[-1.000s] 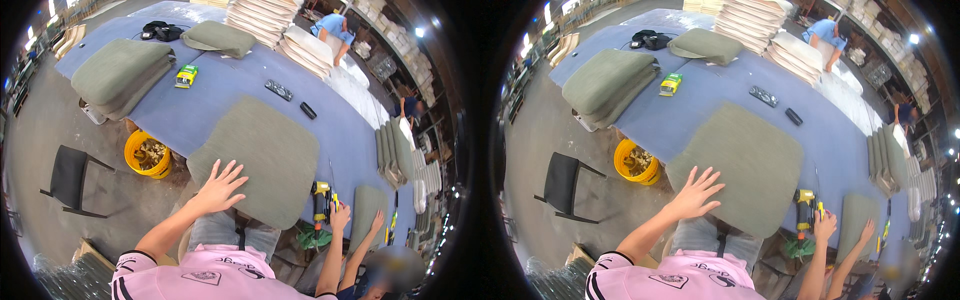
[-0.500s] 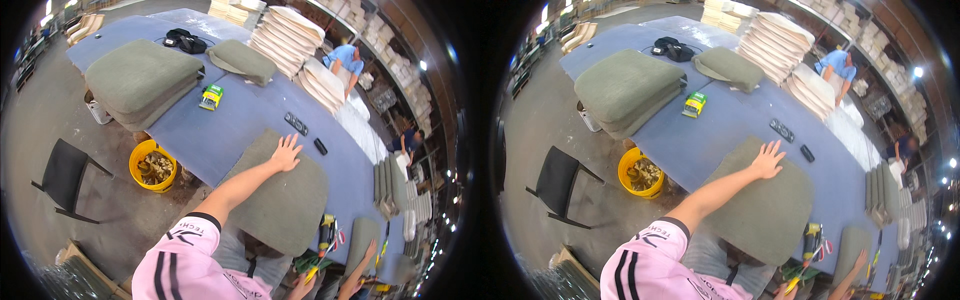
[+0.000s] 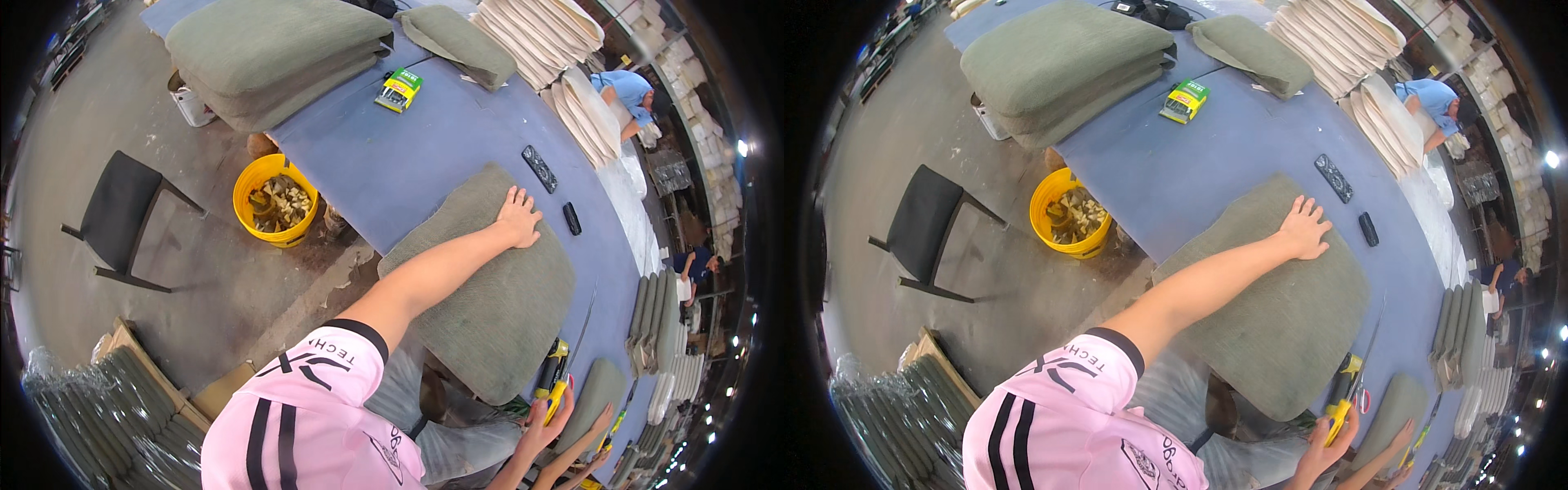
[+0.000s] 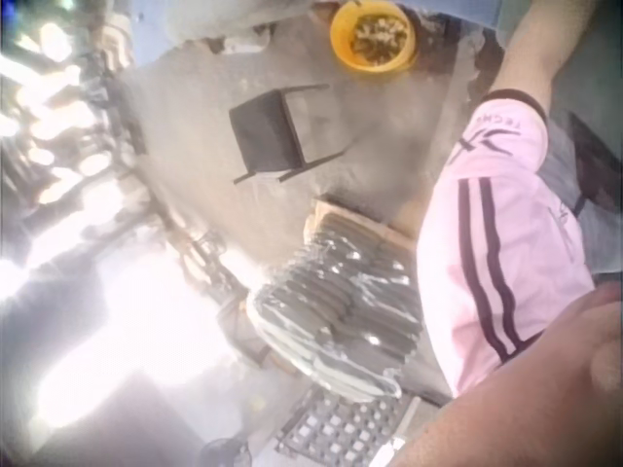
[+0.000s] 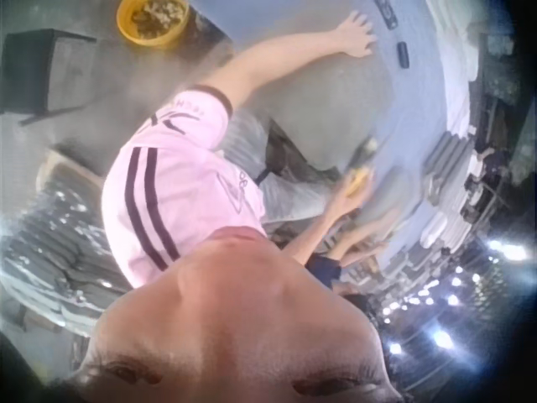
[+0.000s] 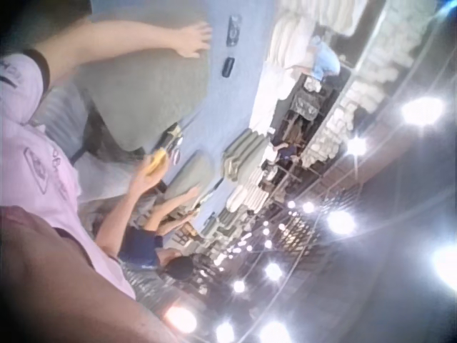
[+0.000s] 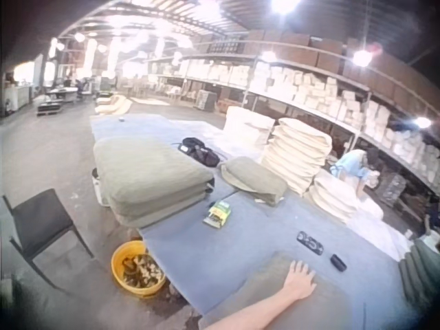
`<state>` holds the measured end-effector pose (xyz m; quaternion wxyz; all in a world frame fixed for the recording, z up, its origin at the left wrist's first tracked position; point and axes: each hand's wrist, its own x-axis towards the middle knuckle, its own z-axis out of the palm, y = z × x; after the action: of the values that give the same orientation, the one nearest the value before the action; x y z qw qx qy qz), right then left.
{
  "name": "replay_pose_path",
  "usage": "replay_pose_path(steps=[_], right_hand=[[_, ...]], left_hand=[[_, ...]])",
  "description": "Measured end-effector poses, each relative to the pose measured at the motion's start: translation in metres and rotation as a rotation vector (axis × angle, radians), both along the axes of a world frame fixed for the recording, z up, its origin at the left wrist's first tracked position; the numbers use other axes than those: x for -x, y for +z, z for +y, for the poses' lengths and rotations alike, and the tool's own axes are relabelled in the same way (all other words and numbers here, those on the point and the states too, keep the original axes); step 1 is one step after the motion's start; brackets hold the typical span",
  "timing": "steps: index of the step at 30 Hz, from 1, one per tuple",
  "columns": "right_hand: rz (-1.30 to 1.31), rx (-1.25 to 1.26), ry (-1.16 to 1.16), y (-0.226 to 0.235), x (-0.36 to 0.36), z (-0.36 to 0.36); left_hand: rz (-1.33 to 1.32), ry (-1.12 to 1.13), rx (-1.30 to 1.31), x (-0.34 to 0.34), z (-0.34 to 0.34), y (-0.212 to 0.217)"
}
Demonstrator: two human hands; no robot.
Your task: The person cuts a piece of gray fabric using a seam ripper and then trims the edges with scissors. They fold the fabric and continue trimming the edges to shape it.
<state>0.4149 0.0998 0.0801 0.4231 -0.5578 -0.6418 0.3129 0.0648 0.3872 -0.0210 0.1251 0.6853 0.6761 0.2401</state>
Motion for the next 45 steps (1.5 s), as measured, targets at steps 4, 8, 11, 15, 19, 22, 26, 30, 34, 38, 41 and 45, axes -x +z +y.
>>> replay_pose_path(steps=[4, 8, 11, 15, 19, 22, 26, 30, 34, 38, 41, 45], right_hand=[[-0.375, -0.303, 0.242, 0.039, 0.046, 0.063], [-0.545, -0.306, 0.697, 0.09, 0.182, 0.123], [-0.534, -0.43, 0.919, 0.064, 0.274, 0.179], [-0.541, -0.477, 1.023, 0.024, 0.36, 0.244], [-0.672, -0.479, 1.016, -0.02, 0.43, 0.267], [-0.603, -0.519, 1.027, -0.028, 0.428, 0.281], [-0.496, -0.392, 0.918, -0.002, 0.386, 0.303], [-0.508, -0.464, 0.707, -0.01, 0.366, 0.37], [-0.569, -0.47, 0.564, -0.029, 0.379, 0.428], [-0.6, -0.489, 0.622, -0.058, 0.388, 0.463], [-0.538, -0.432, 0.634, -0.056, 0.39, 0.463], [-0.523, -0.446, 0.543, -0.04, 0.363, 0.486]], left_hand=[[-0.225, 0.181, 0.17, -0.035, 0.027, 0.045], [-0.443, 0.301, -0.202, -0.028, 0.078, 0.011], [-0.143, 0.266, -0.1, -0.036, 0.096, -0.024], [-0.217, 0.051, -0.027, -0.053, 0.088, 0.002], [-0.237, 0.094, -0.067, -0.044, 0.09, -0.01], [-0.214, 0.106, -0.061, -0.037, 0.09, -0.01], [-0.211, 0.09, -0.081, -0.031, 0.09, -0.001], [-0.345, 0.151, -0.305, -0.043, 0.099, -0.039], [-0.327, 0.194, -0.444, -0.046, 0.107, -0.05], [-0.465, 0.138, -0.356, -0.055, 0.115, -0.049], [-0.218, 0.15, -0.362, -0.042, 0.105, -0.04], [-0.138, 0.04, 0.063, -0.029, 0.09, 0.011]])
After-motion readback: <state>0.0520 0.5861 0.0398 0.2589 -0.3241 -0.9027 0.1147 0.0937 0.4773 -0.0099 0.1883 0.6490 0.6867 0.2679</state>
